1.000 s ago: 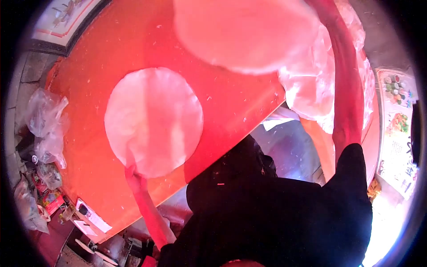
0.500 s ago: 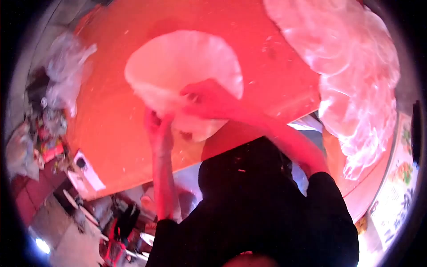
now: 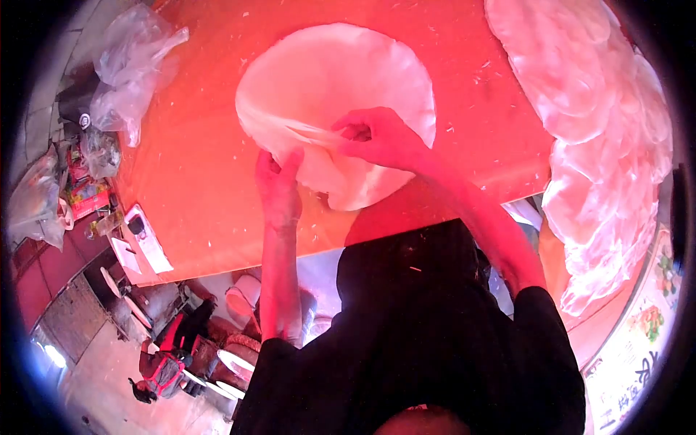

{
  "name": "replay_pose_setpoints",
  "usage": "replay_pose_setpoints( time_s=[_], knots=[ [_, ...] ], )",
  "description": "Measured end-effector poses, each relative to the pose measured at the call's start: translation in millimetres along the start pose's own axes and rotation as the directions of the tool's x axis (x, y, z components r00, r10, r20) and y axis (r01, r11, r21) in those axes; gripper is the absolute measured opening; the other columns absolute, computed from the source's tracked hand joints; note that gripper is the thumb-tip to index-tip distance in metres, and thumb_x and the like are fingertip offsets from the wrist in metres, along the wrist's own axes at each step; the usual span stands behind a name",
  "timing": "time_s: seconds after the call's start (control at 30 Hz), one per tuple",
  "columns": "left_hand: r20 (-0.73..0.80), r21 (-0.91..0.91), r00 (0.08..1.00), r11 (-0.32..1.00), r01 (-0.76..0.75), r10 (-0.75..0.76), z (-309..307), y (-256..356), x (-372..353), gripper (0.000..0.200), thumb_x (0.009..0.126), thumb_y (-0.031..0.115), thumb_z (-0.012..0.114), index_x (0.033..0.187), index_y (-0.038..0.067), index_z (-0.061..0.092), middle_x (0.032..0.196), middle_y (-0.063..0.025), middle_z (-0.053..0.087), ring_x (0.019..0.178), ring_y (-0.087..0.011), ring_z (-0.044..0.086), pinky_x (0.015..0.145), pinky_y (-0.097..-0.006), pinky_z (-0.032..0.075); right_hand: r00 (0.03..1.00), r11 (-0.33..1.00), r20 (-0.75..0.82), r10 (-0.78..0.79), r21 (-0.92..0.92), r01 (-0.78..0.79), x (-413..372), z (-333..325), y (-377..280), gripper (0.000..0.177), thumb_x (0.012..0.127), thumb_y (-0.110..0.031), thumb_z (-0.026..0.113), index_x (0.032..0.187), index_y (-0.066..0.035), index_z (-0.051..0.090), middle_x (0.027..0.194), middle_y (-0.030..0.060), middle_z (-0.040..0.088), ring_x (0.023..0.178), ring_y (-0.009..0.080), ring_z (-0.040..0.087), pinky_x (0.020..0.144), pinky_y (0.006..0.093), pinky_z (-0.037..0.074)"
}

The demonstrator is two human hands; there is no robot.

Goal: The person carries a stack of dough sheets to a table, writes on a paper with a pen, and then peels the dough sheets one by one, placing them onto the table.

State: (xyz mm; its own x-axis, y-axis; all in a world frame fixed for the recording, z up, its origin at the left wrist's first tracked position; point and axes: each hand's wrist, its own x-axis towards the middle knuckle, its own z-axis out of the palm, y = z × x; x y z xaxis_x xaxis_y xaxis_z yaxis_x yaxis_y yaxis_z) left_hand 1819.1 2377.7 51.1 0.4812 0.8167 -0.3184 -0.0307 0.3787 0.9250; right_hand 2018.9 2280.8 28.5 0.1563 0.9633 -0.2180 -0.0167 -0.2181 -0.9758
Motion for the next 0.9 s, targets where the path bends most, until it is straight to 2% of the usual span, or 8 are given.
replay_pose_setpoints(
  time_s=[0.1, 0.2, 0.3, 0.37, 0.43, 0.67, 0.77, 0.9],
  knots=[
    [-0.021, 0.046, 1.000, 0.999, -0.020, 0.021, -10, -6, -3, 0.048, 0.089, 0.006, 0.065, 0.133, -0.004, 0.048, 0.125, -0.0102, 0.059, 0.114, -0.0204, 0.059, 0.097, -0.0350, 0.048, 0.988, 0.982, -0.155, -0.002, -0.185, -0.028, 6, 2, 1, 0.029, 0.080, -0.015, 0.070, 0.106, -0.002, 0.069, 0.090, 0.0086, 0.071, 0.083, 0.0165, 0.067, 0.075, 0.0318, 0.054],
    [-0.086, 0.010, 0.996, 0.999, 0.034, -0.033, -24, -16, 0, 0.048, 0.087, 0.002, 0.064, 0.133, -0.004, 0.049, 0.124, -0.0107, 0.060, 0.111, -0.0195, 0.059, 0.095, -0.0343, 0.049, 0.909, 0.902, -0.368, -0.196, -0.430, 0.020, 11, 35, 13, 0.026, 0.078, -0.016, 0.069, 0.101, -0.003, 0.070, 0.086, 0.0117, 0.071, 0.076, 0.0224, 0.068, 0.071, 0.0361, 0.055],
    [-0.119, 0.056, 0.991, 0.996, 0.072, -0.065, -20, -15, 4, 0.046, 0.089, 0.008, 0.062, 0.132, -0.004, 0.051, 0.119, -0.0127, 0.064, 0.104, -0.0225, 0.064, 0.088, -0.0342, 0.053, 0.982, 0.678, -0.088, -0.166, -0.733, 0.049, 23, 64, 16, 0.025, 0.078, -0.022, 0.068, 0.095, -0.004, 0.071, 0.083, 0.0158, 0.071, 0.072, 0.0328, 0.067, 0.067, 0.0437, 0.054],
    [-0.003, -0.160, 0.982, 0.969, 0.187, -0.189, -15, -5, 2, 0.045, 0.091, 0.007, 0.064, 0.132, -0.003, 0.051, 0.123, -0.0104, 0.061, 0.108, -0.0202, 0.061, 0.091, -0.0341, 0.051, 0.980, 0.816, -0.061, -0.187, -0.565, 0.121, 19, 33, 13, 0.025, 0.079, -0.022, 0.071, 0.092, -0.001, 0.071, 0.078, 0.0130, 0.070, 0.069, 0.0224, 0.066, 0.065, 0.0376, 0.053],
    [0.020, -0.233, 0.980, 0.953, 0.196, -0.197, -6, 12, -3, 0.044, 0.091, 0.009, 0.065, 0.132, -0.003, 0.051, 0.122, -0.0095, 0.061, 0.107, -0.0199, 0.061, 0.090, -0.0343, 0.051, 0.987, 0.986, -0.068, -0.147, -0.092, 0.140, 21, 26, -3, 0.025, 0.080, -0.024, 0.071, 0.088, 0.000, 0.072, 0.073, 0.0109, 0.069, 0.067, 0.0161, 0.064, 0.063, 0.0345, 0.051],
    [-0.206, -0.002, 0.965, 0.986, 0.164, -0.161, -30, -14, -2, 0.050, 0.086, 0.003, 0.071, 0.131, -0.002, 0.052, 0.120, -0.0095, 0.061, 0.107, -0.0201, 0.060, 0.091, -0.0343, 0.051, 0.987, 0.972, 0.052, 0.153, 0.170, -0.159, 27, 23, 9, 0.027, 0.079, -0.027, 0.069, 0.083, -0.001, 0.072, 0.067, 0.0085, 0.064, 0.066, 0.0111, 0.059, 0.063, 0.0335, 0.049],
    [-0.172, 0.003, 0.979, 0.994, 0.113, -0.111, -29, -17, -5, 0.048, 0.085, -0.001, 0.068, 0.130, -0.002, 0.052, 0.118, -0.0103, 0.062, 0.103, -0.0210, 0.062, 0.086, -0.0348, 0.053, 0.985, 0.978, -0.170, -0.040, -0.211, 0.003, 38, 48, 14, 0.026, 0.078, -0.026, 0.066, 0.083, -0.002, 0.072, 0.072, 0.0176, 0.067, 0.069, 0.0266, 0.067, 0.065, 0.0430, 0.052],
    [-0.144, -0.105, 0.984, 0.990, 0.091, -0.106, -38, -14, -16, 0.045, 0.088, 0.000, 0.062, 0.131, -0.001, 0.051, 0.116, -0.0103, 0.062, 0.099, -0.0208, 0.064, 0.083, -0.0340, 0.055, 0.984, 0.774, -0.114, -0.138, -0.632, 0.035, 30, 31, -39, 0.022, 0.080, -0.024, 0.064, 0.083, -0.003, 0.068, 0.073, 0.0162, 0.068, 0.072, 0.0380, 0.067, 0.067, 0.0479, 0.053]
  ],
)
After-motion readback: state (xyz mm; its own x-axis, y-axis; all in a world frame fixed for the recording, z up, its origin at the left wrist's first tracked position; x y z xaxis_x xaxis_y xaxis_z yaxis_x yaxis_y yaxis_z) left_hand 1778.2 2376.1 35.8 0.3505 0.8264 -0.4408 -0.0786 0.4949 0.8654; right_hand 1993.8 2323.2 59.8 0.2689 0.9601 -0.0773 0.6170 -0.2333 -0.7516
